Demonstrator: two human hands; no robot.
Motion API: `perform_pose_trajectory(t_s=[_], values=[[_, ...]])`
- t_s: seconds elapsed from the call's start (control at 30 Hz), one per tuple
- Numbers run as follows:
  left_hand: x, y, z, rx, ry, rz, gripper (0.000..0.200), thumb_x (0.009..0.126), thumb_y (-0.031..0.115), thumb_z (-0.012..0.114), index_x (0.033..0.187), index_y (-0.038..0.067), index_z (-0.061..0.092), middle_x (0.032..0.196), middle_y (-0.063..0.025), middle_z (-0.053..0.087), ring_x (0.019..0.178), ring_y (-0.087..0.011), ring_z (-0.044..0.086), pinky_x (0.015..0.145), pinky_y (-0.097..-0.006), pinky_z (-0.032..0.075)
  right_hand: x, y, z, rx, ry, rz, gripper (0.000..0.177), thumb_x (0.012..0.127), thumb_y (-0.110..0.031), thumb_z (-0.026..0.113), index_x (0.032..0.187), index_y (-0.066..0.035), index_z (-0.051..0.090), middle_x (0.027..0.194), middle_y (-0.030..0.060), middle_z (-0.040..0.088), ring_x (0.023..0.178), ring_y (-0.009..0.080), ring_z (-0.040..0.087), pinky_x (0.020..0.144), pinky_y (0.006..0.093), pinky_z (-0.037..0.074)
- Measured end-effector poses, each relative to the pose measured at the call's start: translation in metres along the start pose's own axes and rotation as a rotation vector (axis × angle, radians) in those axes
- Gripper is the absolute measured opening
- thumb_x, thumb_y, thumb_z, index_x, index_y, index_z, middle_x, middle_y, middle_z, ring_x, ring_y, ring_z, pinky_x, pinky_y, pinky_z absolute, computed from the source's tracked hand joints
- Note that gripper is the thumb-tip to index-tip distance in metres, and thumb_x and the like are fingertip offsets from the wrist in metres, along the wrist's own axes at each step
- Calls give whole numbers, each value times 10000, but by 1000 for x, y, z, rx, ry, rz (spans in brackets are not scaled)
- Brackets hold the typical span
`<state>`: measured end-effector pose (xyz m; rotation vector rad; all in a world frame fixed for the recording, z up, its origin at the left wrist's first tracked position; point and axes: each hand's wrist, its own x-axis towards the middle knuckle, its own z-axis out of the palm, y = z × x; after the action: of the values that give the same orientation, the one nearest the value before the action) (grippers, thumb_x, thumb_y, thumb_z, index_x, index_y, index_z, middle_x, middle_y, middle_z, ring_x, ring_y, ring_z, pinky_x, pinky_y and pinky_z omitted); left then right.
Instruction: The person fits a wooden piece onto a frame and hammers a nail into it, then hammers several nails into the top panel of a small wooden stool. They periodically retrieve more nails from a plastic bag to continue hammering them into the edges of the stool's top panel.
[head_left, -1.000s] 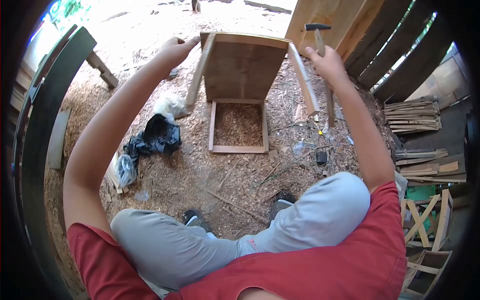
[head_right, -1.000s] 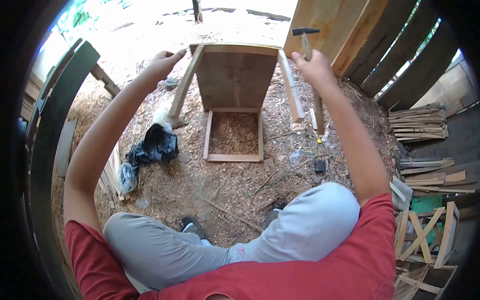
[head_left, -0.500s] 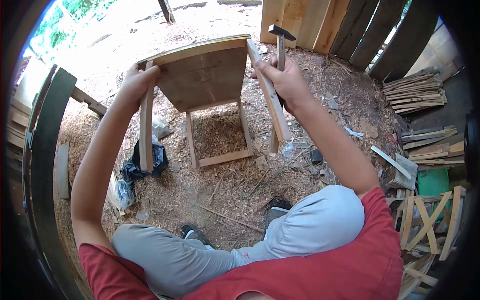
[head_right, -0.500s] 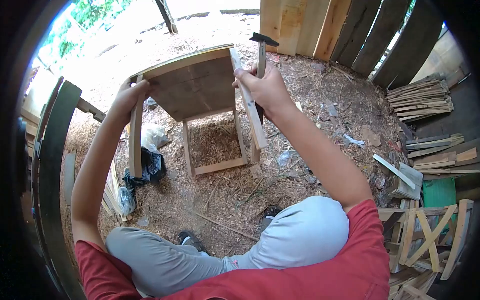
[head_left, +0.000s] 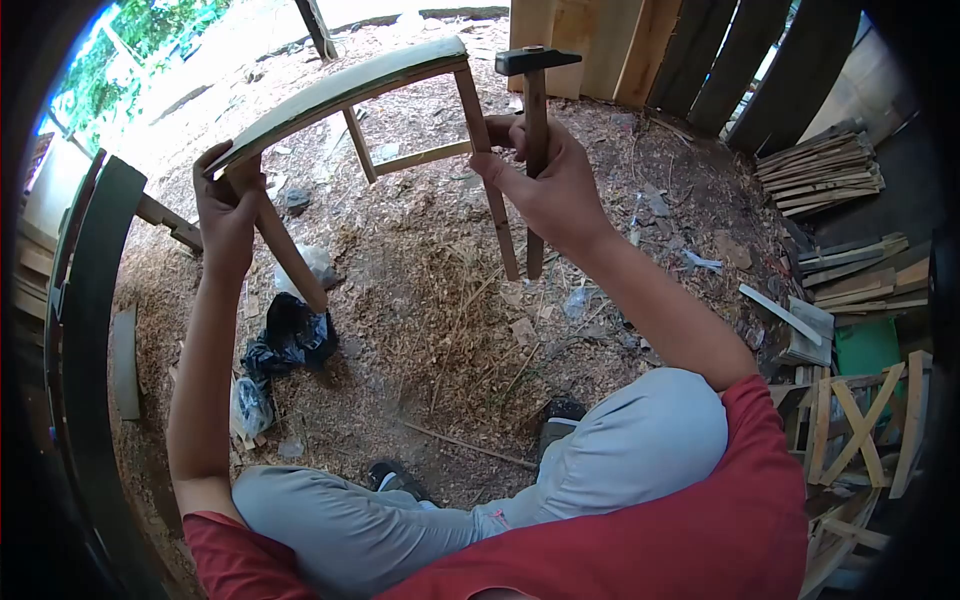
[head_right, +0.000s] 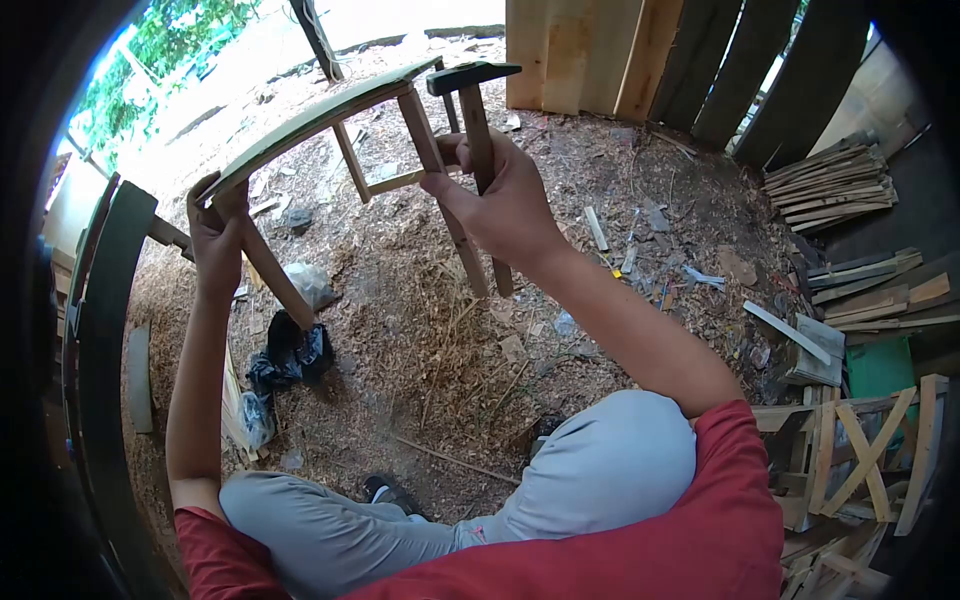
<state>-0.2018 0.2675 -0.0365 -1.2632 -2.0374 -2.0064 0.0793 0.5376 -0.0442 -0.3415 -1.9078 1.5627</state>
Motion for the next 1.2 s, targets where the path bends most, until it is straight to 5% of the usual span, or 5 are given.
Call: perform_pose_trajectory(t_s=[0.23,0.3,0.7,1.07,1.2], values=[[-6,-11,-4,-19,8,67,566,960,-125,603,1457,62,406,1290,-139,656,1192,-196,664,1009,-335,546,4,20,4,-25,-17,-82,356,939,-129,825,1241,-41,659,926,-45,612,908,74,629,833,267,530],[-8,-20,-2,61,12,93,580,969,-103,648,1460,66,392,1257,-125,653,1170,-188,661,979,-322,547,5,23,5,-85,-36,-44,366,970,-145,802,959,-85,441,1224,112,733,1072,124,699,948,334,585],[-97,-172,15,638,-433,336,1074,786,173,959,1526,79,185,1370,-267,532,1190,-401,662,959,-497,584,-7,267,2,-231,87,170,380,872,-199,870,1176,-45,701,943,25,724,860,136,664,801,325,534],[-144,-66,46,749,-402,286,676,999,393,699,1459,23,369,1478,-284,461,1410,-467,437,1193,-529,327,-27,236,-21,-57,59,199,260,964,-260,782,1087,-61,669,835,-45,615,769,77,567,721,270,493],[-152,-40,106,197,-672,-234,397,1061,298,584,1290,-24,542,1361,-172,581,1284,-301,540,1149,-433,372,-29,226,-44,-23,55,271,272,1053,-327,634,1033,-57,607,776,-23,589,708,90,569,670,304,485]])
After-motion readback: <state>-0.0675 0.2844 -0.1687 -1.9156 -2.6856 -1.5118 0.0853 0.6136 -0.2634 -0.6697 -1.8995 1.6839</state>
